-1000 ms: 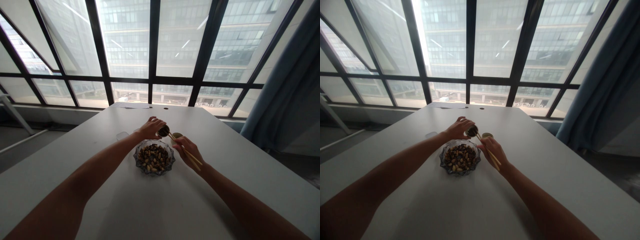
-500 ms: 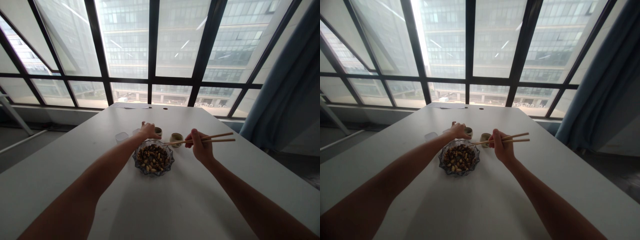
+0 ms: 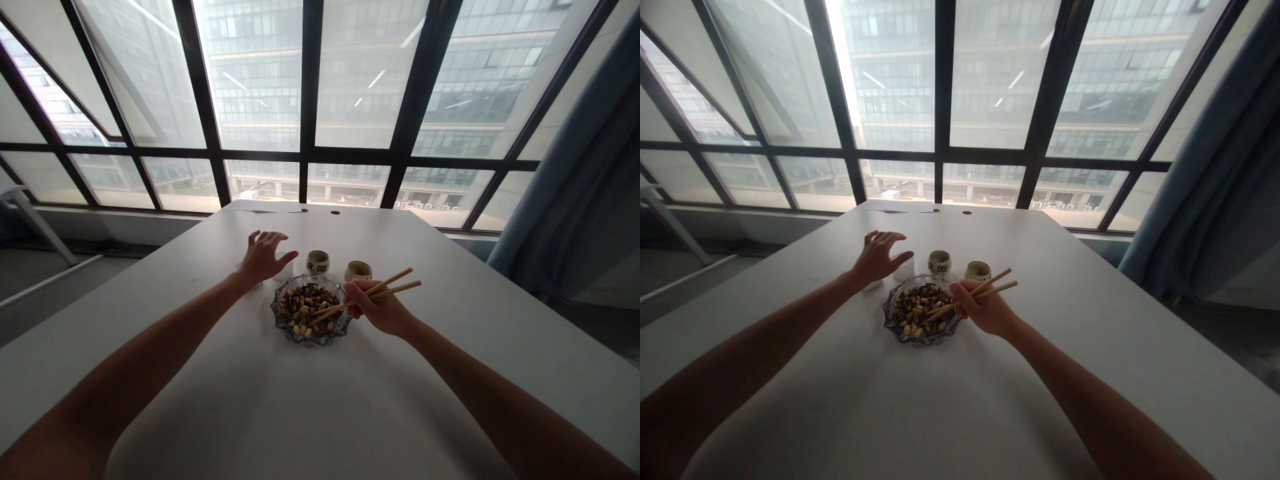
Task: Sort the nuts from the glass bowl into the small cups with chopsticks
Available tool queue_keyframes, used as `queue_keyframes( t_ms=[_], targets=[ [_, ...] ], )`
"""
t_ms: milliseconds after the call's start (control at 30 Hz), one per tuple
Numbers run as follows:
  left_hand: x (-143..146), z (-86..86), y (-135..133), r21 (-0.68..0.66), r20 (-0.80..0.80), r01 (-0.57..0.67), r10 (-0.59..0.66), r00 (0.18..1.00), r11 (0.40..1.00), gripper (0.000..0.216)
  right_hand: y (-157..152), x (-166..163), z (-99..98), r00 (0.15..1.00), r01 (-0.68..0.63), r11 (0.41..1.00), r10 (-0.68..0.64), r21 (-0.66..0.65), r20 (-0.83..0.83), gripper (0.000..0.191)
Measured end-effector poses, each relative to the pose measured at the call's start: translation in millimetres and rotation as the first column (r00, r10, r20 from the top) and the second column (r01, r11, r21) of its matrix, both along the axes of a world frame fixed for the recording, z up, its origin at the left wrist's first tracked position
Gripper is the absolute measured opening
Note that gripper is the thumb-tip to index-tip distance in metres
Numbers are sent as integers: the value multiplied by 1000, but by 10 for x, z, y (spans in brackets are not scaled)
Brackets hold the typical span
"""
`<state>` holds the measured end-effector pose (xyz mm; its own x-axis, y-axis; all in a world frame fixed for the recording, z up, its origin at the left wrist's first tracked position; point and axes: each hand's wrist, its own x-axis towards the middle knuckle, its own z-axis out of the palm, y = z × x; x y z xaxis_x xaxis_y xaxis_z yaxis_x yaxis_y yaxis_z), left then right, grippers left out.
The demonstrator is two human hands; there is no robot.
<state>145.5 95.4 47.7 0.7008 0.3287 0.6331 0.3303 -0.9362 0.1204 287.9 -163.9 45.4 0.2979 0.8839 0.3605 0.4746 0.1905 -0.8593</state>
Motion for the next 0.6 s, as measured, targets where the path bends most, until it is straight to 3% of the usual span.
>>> queue_keyframes(
  t_ms=[133, 233, 433, 600],
  targets=[
    [-470, -226, 172, 7, 157, -97, 95, 983, 995, 47, 0, 14, -35, 980, 71, 996, -81, 61, 183, 50],
    [-635, -441, 249, -42, 223, -132, 139, 965, 990, 48, -51, 70, 25, 962, 163, 979, -185, 122, 203, 48],
    [-625, -739, 353, -291, 304, -119, 209, 929, 949, 65, -178, 108, 260, 907, 322, 939, -343, 119, 243, 55],
    [-599, -791, 394, -443, 299, -60, 210, 931, 895, 79, -171, 85, 253, 901, 301, 951, -307, 68, 307, 56]
  ],
)
